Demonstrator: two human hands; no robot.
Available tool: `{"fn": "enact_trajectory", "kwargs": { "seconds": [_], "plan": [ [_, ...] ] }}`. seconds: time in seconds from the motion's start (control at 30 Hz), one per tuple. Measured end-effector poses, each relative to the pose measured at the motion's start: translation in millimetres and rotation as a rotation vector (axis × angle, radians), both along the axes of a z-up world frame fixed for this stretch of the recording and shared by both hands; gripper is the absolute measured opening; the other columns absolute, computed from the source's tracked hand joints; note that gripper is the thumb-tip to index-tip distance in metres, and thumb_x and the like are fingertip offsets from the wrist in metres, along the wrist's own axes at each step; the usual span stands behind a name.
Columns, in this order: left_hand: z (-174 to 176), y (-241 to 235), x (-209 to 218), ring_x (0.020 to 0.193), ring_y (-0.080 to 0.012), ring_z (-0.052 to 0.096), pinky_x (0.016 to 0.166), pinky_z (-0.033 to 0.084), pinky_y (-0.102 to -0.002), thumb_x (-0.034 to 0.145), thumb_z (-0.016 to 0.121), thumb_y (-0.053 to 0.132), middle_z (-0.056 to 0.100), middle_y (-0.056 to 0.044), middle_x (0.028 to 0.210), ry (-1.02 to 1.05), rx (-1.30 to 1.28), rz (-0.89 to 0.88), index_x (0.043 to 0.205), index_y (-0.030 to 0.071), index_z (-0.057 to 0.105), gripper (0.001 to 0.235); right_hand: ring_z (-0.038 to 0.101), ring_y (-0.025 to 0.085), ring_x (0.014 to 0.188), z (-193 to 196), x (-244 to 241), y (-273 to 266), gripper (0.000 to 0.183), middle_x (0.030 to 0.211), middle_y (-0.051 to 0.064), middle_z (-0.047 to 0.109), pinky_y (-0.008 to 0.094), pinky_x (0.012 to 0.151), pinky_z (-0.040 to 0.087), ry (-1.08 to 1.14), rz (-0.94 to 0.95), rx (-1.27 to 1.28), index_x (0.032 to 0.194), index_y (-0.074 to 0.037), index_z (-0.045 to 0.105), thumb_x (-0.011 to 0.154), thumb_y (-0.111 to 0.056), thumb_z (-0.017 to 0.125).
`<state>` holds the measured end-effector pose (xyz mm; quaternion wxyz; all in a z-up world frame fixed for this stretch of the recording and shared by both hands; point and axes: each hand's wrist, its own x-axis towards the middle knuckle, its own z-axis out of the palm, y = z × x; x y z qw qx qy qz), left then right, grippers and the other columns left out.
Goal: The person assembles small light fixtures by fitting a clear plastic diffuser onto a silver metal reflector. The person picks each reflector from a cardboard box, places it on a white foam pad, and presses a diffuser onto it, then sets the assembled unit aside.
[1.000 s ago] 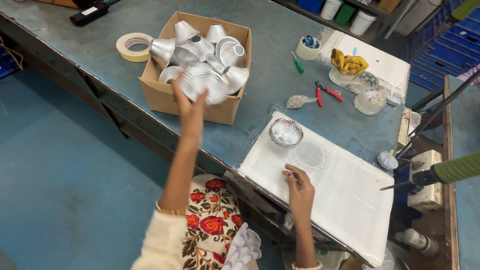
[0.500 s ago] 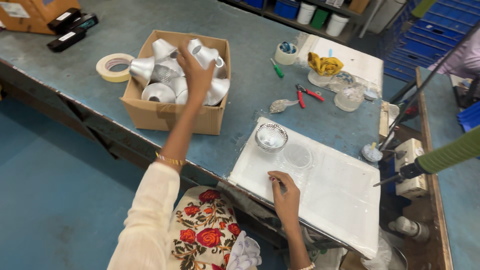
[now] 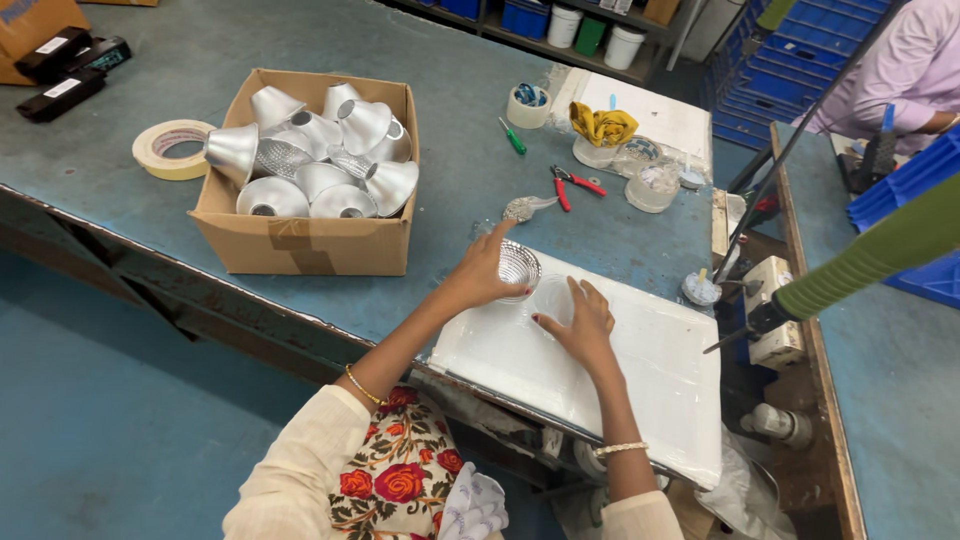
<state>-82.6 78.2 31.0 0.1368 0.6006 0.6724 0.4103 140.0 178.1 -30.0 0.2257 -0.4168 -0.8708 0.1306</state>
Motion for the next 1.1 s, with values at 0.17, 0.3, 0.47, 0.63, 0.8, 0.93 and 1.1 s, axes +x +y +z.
{"fn": "enact_trajectory", "kwargs": {
  "seconds": [0.17,0.3,0.47,0.63,0.8,0.93,1.1],
  "plan": [
    [23,-15,-1,0.140,-0.0424,0.045,0.114,0.039,-0.049,0.070,0.091,0.045,0.046,-0.024,0.152,-0.055,0.178,0.054,0.152,0.008,0.032,0.108,0.039,0.039,0.141,7,-1,-11,0.093,0.150,0.016,0.045,0.055,0.114,0.030,0.100,-0.036,-0.055,0.145,-0.017,0.053,0.066,-0.049,0.090],
    [50,-51,14,0.139,-0.0396,0.051,0.114,0.042,-0.045,0.075,0.089,0.047,0.051,-0.024,0.149,-0.116,0.269,-0.002,0.151,0.007,0.036,0.101,0.037,0.042,0.137,31,11,-25,0.091,0.147,0.017,0.040,0.052,0.112,0.034,0.328,-0.005,-0.050,0.145,-0.018,0.054,0.063,-0.027,0.093],
    [47,-109,56,0.136,-0.0348,0.056,0.110,0.044,-0.041,0.070,0.088,0.046,0.058,-0.020,0.142,-0.282,0.085,-0.199,0.150,0.008,0.041,0.100,0.053,0.026,0.116,45,28,-34,0.096,0.141,0.013,0.039,0.039,0.090,0.052,0.578,-0.022,-0.284,0.147,-0.018,0.047,0.061,-0.005,0.086],
    [23,-126,88,0.132,-0.0330,0.058,0.110,0.045,-0.040,0.066,0.088,0.044,0.058,-0.019,0.138,-0.400,-0.093,-0.196,0.149,0.010,0.041,0.101,0.068,0.015,0.099,40,45,-40,0.066,0.115,0.015,0.069,0.028,0.088,0.059,0.899,0.066,-0.550,0.148,-0.006,0.050,0.085,0.001,0.066],
    [2,-126,95,0.140,-0.0332,0.046,0.113,0.039,-0.042,0.070,0.089,0.040,0.048,-0.019,0.148,-0.405,-0.060,-0.176,0.149,0.009,0.042,0.098,0.069,0.020,0.099,62,76,-72,0.031,0.109,0.017,0.076,0.029,0.084,0.055,0.995,0.100,-0.514,0.129,0.011,0.065,0.101,-0.001,0.066],
    [-6,-125,97,0.140,-0.0310,0.049,0.115,0.040,-0.040,0.071,0.087,0.038,0.047,-0.015,0.146,-0.422,-0.030,-0.135,0.148,0.013,0.046,0.091,0.076,0.028,0.090,98,97,-108,0.017,0.103,0.021,0.077,0.033,0.071,0.054,1.131,0.166,-0.597,0.117,0.003,0.061,0.102,-0.004,0.059],
    [-12,-120,108,0.143,-0.0317,0.045,0.118,0.038,-0.040,0.071,0.090,0.031,0.045,-0.015,0.149,-0.410,0.083,-0.145,0.150,0.012,0.041,0.095,0.073,0.030,0.114,114,91,-132,0.026,0.127,0.015,0.075,0.040,0.094,0.057,0.760,0.125,-0.250,0.128,-0.006,0.062,0.103,-0.002,0.054]
  ]
}}
